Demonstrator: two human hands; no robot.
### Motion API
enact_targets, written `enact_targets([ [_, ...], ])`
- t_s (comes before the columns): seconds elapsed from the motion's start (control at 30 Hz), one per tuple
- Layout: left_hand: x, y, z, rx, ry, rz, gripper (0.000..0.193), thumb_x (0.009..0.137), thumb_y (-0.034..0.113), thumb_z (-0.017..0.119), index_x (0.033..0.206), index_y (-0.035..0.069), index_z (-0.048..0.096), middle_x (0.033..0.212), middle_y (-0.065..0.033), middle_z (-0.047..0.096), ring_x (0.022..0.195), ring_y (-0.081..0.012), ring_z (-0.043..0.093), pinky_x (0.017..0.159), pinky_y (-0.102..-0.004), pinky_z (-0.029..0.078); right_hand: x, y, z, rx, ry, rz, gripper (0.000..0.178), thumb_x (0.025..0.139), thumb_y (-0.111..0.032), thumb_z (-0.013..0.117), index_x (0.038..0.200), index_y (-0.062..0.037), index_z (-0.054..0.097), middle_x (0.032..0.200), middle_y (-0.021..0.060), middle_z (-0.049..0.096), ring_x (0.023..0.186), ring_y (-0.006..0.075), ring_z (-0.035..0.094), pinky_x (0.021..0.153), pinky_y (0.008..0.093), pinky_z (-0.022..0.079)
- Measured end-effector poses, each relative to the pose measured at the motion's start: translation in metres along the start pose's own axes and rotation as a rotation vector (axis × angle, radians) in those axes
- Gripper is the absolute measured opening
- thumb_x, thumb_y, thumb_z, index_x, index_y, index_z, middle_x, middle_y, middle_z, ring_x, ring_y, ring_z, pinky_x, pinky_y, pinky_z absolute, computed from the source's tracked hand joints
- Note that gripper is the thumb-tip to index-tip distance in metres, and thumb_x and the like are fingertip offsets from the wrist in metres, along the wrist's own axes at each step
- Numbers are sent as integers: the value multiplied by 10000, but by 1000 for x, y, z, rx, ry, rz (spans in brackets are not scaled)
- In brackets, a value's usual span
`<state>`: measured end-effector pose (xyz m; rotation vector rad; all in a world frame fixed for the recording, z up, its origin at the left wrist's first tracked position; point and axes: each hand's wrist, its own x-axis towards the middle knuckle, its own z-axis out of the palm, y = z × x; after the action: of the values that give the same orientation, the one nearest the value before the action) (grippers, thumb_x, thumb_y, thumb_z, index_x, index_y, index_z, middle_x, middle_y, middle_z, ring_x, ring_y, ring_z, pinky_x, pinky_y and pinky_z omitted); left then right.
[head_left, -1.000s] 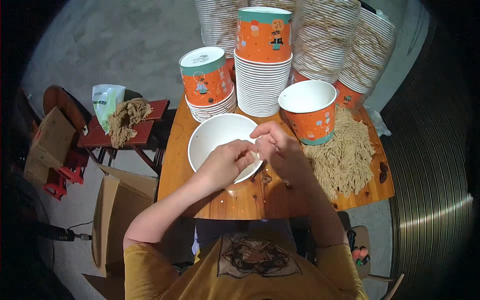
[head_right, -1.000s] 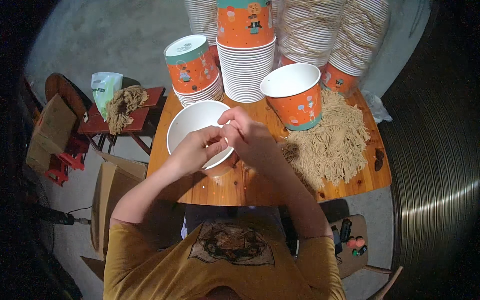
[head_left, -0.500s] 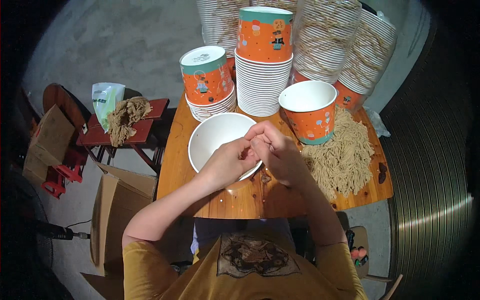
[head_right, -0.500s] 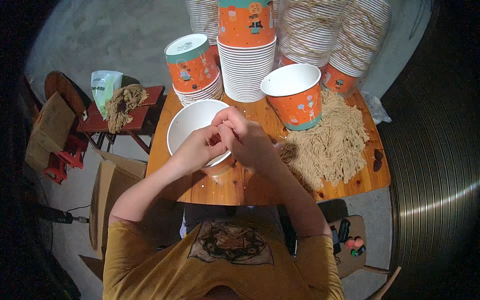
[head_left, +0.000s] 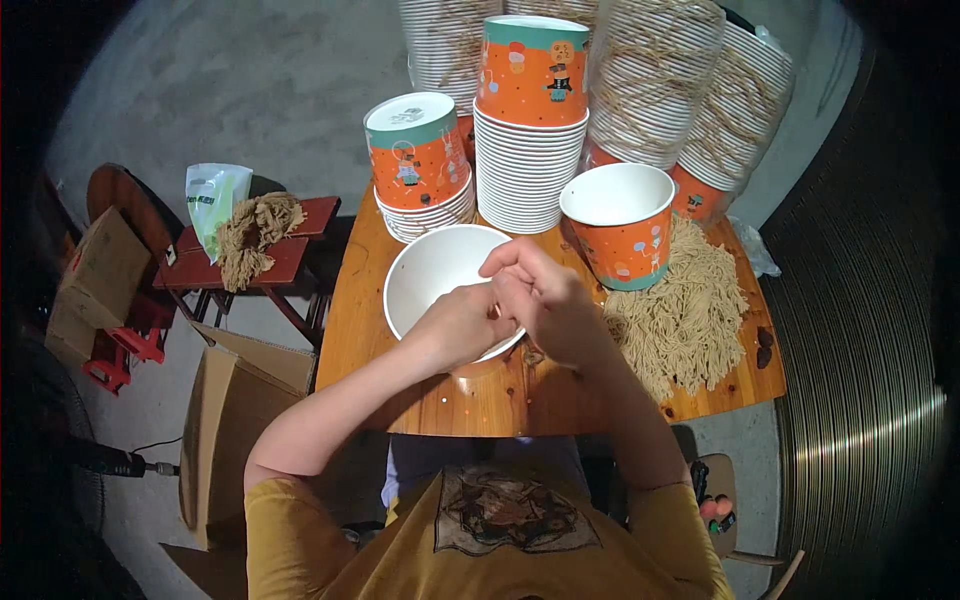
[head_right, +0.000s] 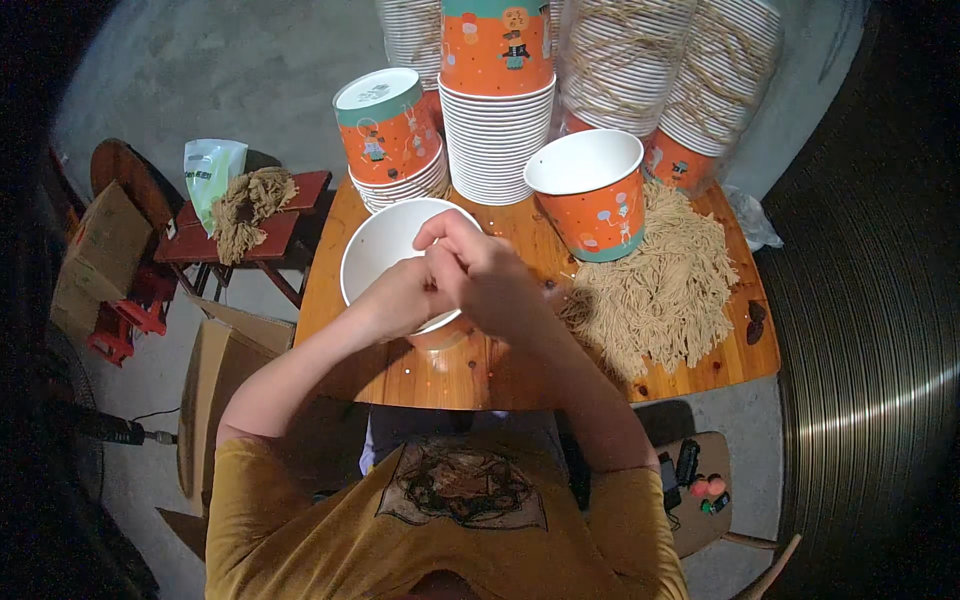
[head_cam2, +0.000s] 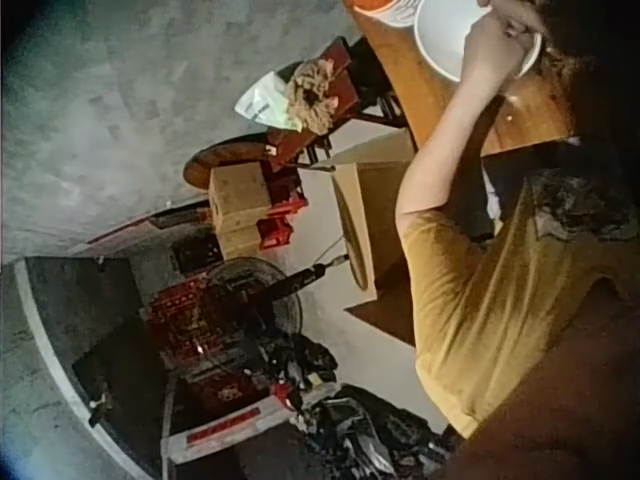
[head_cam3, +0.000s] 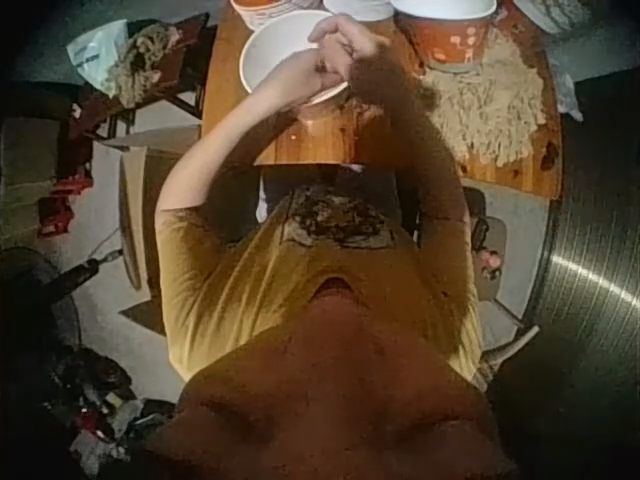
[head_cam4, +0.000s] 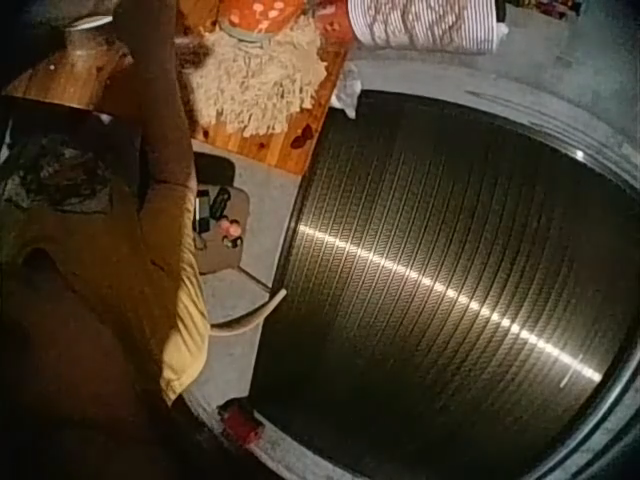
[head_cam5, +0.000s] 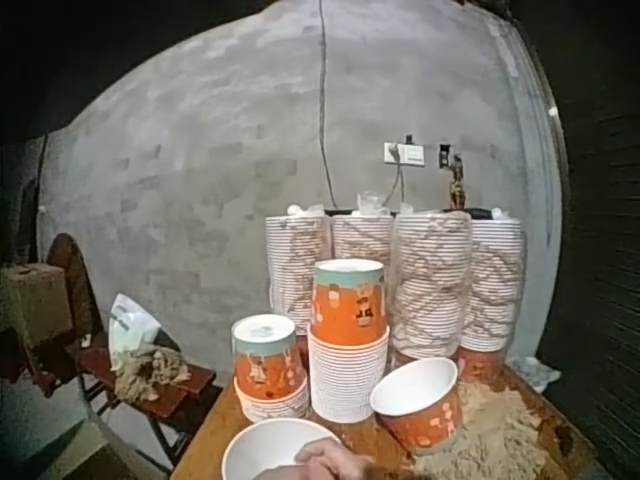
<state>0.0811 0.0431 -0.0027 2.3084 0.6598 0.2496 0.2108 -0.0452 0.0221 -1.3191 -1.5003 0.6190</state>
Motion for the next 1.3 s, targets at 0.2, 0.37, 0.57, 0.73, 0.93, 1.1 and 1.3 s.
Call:
enact_targets([
  [0.2, -1, -3, 4, -310, 99, 123, 232, 828, 209, 598, 943, 13, 551, 820, -156, 628, 771, -295, 613, 706, -379, 475, 1, -2, -8, 162, 51, 116, 130, 916, -30, 446, 1016, -2, 524, 753, 33, 577, 656, 71, 552, 619, 212, 461],
  [0.37, 2, 2, 5, -142, 75, 55, 236, 828, 226, 604, 818, -7, 570, 760, -175, 628, 738, -325, 617, 666, -396, 476, 3, 8, 0, 46, 41, -8, 119, 918, -38, 450, 1000, -11, 532, 745, 14, 562, 658, 56, 531, 606, 209, 446],
  [0.57, 0, 13, -1, -91, 29, 38, 280, 820, 259, 613, 745, -9, 578, 739, -172, 632, 721, -336, 616, 649, -406, 475, 3, -1, 1, 13, 3, -5, 112, 918, -47, 450, 970, -19, 545, 748, -2, 537, 674, 47, 506, 603, 206, 426],
  [0.73, 1, -1, -2, -111, -19, 77, 300, 833, 304, 609, 804, 7, 582, 747, -171, 634, 706, -347, 613, 654, -417, 473, 8, 10, 4, 163, 32, 93, 149, 912, -59, 430, 988, -30, 555, 694, -21, 493, 641, 48, 475, 587, 210, 405],
  [0.93, -32, 31, -12, 53, 42, 87, 325, 860, 341, 598, 889, 21, 547, 795, -147, 629, 763, -344, 606, 682, -426, 461, 7, 5, -14, 214, 45, 107, 179, 888, -53, 415, 1025, -20, 525, 675, -7, 485, 611, 57, 466, 572, 222, 397],
  [1.1, -56, 21, -11, 355, 154, 341, 131, 817, 142, 603, 905, 62, 547, 799, -106, 578, 803, -297, 579, 729, -415, 435, 6, -2, -16, 264, 20, 131, 168, 893, -62, 430, 1024, -29, 529, 669, -28, 459, 641, 41, 448, 573, 203, 371],
  [1.3, -76, -1, -42, 550, 227, 379, 279, 710, 40, 654, 972, 71, 562, 946, -92, 548, 1023, -279, 536, 973, -433, 327, -1, -1, -14, 185, -142, 142, 152, 912, -137, 482, 1010, -38, 542, 682, -29, 483, 636, 34, 443, 572, 191, 351],
])
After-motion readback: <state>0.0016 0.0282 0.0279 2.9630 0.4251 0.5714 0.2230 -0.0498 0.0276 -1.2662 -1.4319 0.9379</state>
